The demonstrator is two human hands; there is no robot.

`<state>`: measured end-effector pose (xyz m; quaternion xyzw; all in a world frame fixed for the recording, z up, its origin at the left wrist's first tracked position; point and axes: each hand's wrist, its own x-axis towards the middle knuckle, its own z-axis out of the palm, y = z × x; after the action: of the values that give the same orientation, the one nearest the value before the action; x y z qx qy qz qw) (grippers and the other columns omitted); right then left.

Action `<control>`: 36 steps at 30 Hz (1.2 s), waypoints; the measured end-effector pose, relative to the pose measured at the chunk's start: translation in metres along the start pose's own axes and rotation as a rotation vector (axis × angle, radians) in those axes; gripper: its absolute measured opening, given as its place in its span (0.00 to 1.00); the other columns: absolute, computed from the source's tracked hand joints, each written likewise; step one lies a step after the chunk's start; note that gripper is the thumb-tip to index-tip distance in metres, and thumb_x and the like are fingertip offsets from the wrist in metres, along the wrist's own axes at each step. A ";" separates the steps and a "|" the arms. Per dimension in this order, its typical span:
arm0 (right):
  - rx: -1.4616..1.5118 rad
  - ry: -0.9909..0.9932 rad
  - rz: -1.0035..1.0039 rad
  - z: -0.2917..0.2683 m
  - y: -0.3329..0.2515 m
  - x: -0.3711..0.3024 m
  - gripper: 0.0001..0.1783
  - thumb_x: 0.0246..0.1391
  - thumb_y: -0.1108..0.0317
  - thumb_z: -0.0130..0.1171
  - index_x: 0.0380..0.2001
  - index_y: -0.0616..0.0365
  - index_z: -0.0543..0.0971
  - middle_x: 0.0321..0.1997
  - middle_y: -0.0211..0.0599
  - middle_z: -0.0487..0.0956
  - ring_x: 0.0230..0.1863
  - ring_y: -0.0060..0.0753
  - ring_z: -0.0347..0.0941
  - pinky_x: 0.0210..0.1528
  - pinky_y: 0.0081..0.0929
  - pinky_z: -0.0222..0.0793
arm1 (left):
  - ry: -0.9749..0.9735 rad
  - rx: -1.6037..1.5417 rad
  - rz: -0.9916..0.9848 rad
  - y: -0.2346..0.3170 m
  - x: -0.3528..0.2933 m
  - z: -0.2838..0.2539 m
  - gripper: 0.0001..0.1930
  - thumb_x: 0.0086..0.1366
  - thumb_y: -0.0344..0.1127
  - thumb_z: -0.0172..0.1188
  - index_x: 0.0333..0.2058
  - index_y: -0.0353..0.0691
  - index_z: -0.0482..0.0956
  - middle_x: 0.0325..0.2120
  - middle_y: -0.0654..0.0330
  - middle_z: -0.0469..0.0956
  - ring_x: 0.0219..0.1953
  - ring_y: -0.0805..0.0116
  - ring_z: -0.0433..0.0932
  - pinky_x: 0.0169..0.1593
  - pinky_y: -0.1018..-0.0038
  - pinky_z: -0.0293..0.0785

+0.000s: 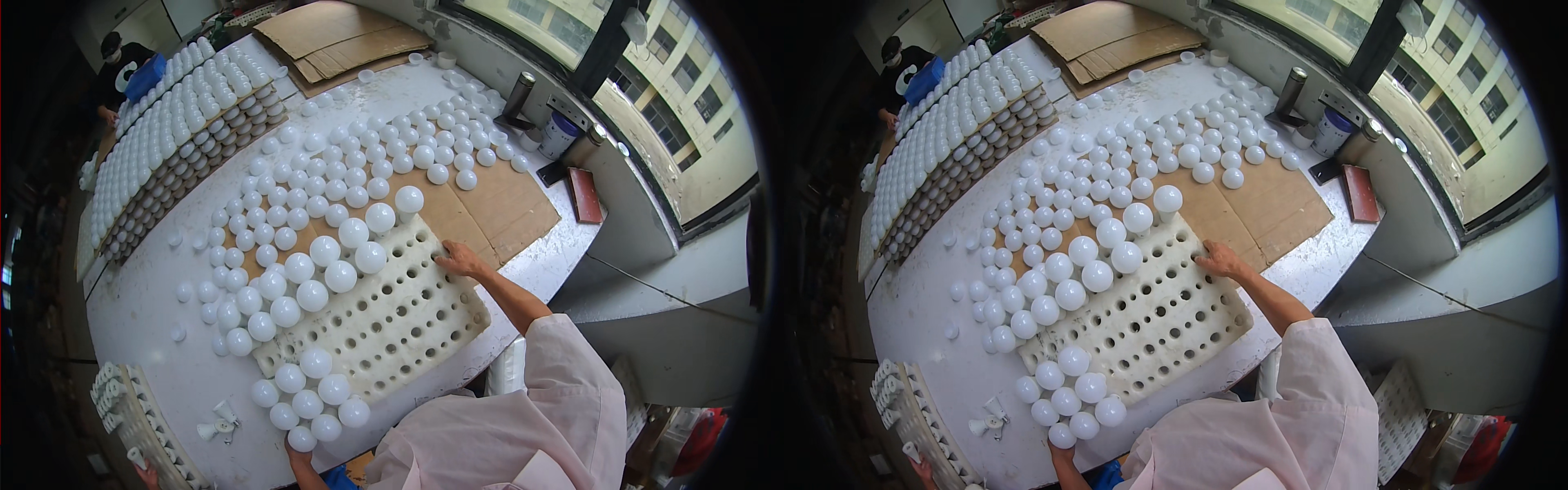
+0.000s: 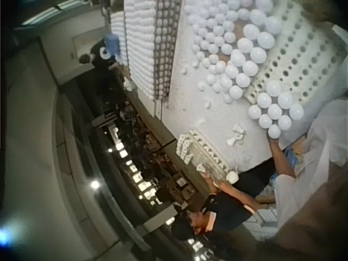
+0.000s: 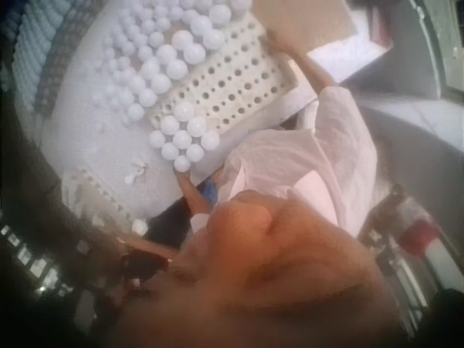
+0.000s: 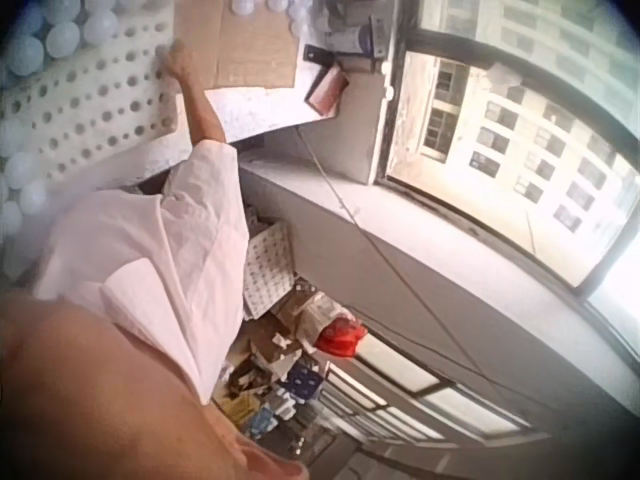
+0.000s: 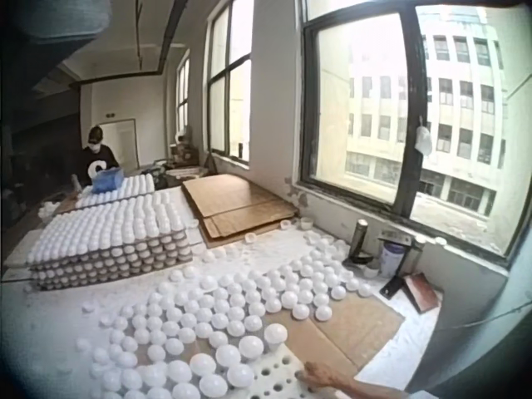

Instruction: The person assembles light bulbs by repeatedly taking bulb bases and plastic diffuser caps, pressing the caps onto the bases by hand, and placing the assembled light bulbs into slots on a foam tray.

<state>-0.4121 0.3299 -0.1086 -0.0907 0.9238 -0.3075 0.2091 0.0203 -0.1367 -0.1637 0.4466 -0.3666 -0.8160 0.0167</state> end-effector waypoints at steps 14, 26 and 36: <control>-0.412 0.302 -0.235 -0.141 -0.028 0.304 0.37 0.40 0.47 0.60 0.58 0.38 0.69 0.65 0.39 0.62 0.68 0.50 0.50 0.66 0.53 0.46 | 0.059 0.101 -0.019 0.050 0.121 0.058 0.23 0.66 0.55 0.46 0.53 0.48 0.68 0.49 0.63 0.74 0.51 0.62 0.72 0.51 0.65 0.69; -0.544 0.175 -0.164 -0.103 -0.004 0.343 0.38 0.42 0.43 0.60 0.60 0.34 0.66 0.66 0.46 0.57 0.70 0.60 0.36 0.62 0.74 0.40 | 0.138 0.214 -0.142 0.049 0.172 0.057 0.23 0.66 0.54 0.46 0.53 0.48 0.68 0.49 0.63 0.73 0.52 0.62 0.72 0.52 0.65 0.69; -0.642 0.651 -0.215 -0.187 0.081 0.349 0.41 0.42 0.43 0.61 0.61 0.37 0.64 0.66 0.37 0.60 0.70 0.51 0.43 0.67 0.59 0.39 | 0.134 0.248 -0.171 0.038 0.183 0.066 0.23 0.66 0.53 0.46 0.53 0.48 0.68 0.50 0.63 0.73 0.53 0.62 0.71 0.52 0.64 0.68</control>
<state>-0.8111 0.3898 -0.1373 -0.1448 0.9752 -0.0385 -0.1631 -0.1498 -0.1909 -0.2501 0.5282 -0.4231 -0.7314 -0.0835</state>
